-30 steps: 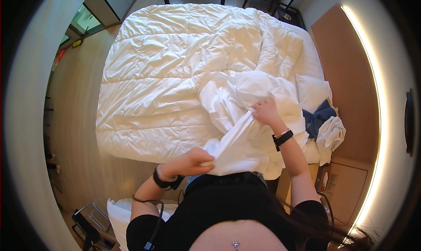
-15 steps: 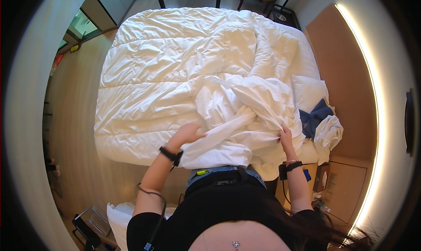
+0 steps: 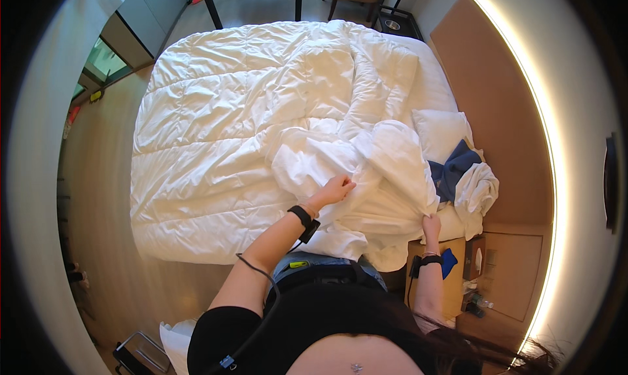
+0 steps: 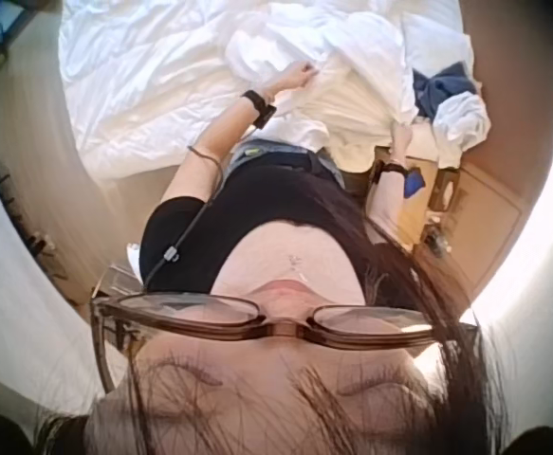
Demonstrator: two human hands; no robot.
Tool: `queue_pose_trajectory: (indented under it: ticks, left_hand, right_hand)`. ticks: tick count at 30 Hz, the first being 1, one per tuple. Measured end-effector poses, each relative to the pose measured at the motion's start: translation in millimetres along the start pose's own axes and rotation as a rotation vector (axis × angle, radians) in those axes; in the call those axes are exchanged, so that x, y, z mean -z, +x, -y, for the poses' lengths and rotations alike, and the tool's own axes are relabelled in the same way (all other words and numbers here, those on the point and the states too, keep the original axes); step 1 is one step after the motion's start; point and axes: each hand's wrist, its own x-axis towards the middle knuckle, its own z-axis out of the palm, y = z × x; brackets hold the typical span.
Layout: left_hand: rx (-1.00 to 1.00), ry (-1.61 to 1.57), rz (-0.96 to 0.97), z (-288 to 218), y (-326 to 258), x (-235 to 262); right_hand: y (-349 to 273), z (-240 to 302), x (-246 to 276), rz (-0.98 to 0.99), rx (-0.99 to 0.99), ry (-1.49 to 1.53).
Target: Making a bed by smoothing and tucking a white duvet.
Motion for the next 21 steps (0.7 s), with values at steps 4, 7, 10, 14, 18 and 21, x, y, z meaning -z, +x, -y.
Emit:
queue_pose_trajectory:
  ticks: [4, 7, 10, 14, 18, 21]
  left_hand:
    - [-0.272, 0.277, -0.357, 17, -2, -3]
    - [-0.085, 0.073, -0.339, 18, 8, -4]
    - [-0.133, 0.185, -0.423, 34, 12, -1]
    - [-0.124, 0.255, -0.181, 21, 6, 15]
    - [-0.454, 0.524, -0.137, 32, -50, 31]
    - [-0.451, 0.462, 0.066, 22, -111, 30]
  right_hand:
    - [-8, 172, 30, -0.278, 0.565, 0.039]
    - [-25, 279, 25, -0.153, 0.819, 0.071]
    - [-2, 318, -2, -0.107, 0.923, -0.144]
    - [63, 293, -24, 0.238, 0.534, -0.053]
    - [83, 223, 22, -0.094, 0.333, 0.102]
    - [62, 168, 63, -0.054, 0.15, 0.049]
